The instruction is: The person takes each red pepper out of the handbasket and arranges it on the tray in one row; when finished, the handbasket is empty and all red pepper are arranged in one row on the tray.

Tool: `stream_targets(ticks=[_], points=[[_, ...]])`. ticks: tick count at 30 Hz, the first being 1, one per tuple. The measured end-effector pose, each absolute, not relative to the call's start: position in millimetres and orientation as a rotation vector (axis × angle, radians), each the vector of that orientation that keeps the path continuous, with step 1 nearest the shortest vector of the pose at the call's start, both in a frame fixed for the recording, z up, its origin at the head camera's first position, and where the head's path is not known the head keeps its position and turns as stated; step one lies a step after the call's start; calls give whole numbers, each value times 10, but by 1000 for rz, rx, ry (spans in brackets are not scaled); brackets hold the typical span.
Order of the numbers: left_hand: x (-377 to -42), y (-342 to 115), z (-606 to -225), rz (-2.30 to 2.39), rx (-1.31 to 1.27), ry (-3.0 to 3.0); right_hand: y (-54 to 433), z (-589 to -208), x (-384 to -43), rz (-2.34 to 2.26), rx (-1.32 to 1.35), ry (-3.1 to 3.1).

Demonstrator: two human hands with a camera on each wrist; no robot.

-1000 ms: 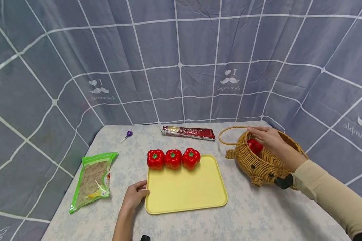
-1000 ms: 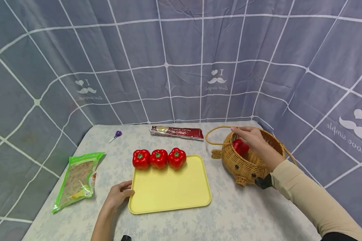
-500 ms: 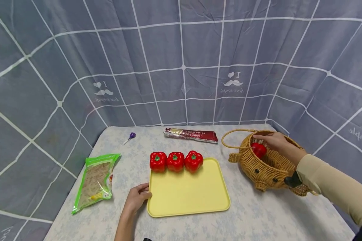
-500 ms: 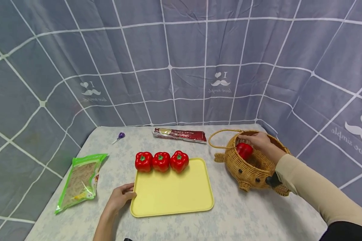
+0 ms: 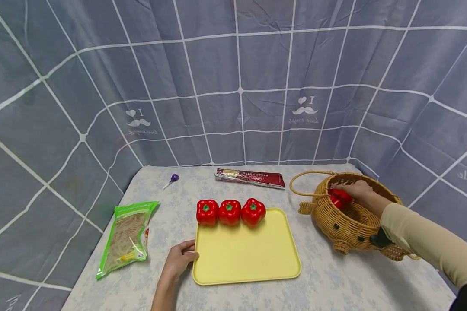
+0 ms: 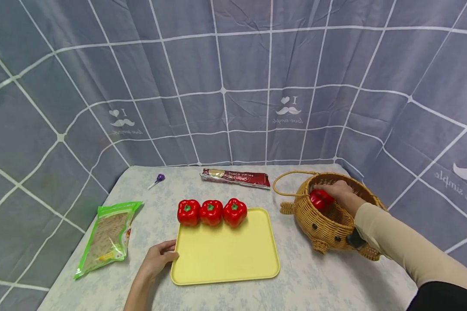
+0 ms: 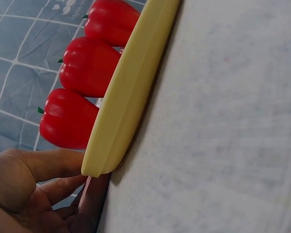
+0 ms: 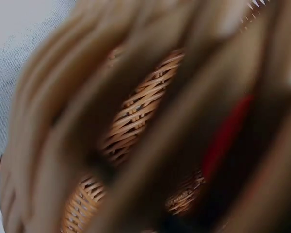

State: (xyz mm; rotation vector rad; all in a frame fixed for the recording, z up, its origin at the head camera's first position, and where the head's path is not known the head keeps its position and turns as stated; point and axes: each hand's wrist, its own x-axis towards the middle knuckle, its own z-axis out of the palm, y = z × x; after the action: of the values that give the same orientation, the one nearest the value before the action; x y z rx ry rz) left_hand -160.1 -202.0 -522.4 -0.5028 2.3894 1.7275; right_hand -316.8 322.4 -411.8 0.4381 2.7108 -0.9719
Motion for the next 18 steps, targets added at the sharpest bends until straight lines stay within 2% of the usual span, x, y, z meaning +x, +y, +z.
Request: stream_targets(ticks=[8, 18], points=[[-1603, -2018, -5240, 1708, -542, 2394, 3284, -4194, -3150, -793, 345, 2746], [-1606, -2031, -5240, 1697, -517, 2414, 3392, -4273, -3165, -1031, 391, 2433]])
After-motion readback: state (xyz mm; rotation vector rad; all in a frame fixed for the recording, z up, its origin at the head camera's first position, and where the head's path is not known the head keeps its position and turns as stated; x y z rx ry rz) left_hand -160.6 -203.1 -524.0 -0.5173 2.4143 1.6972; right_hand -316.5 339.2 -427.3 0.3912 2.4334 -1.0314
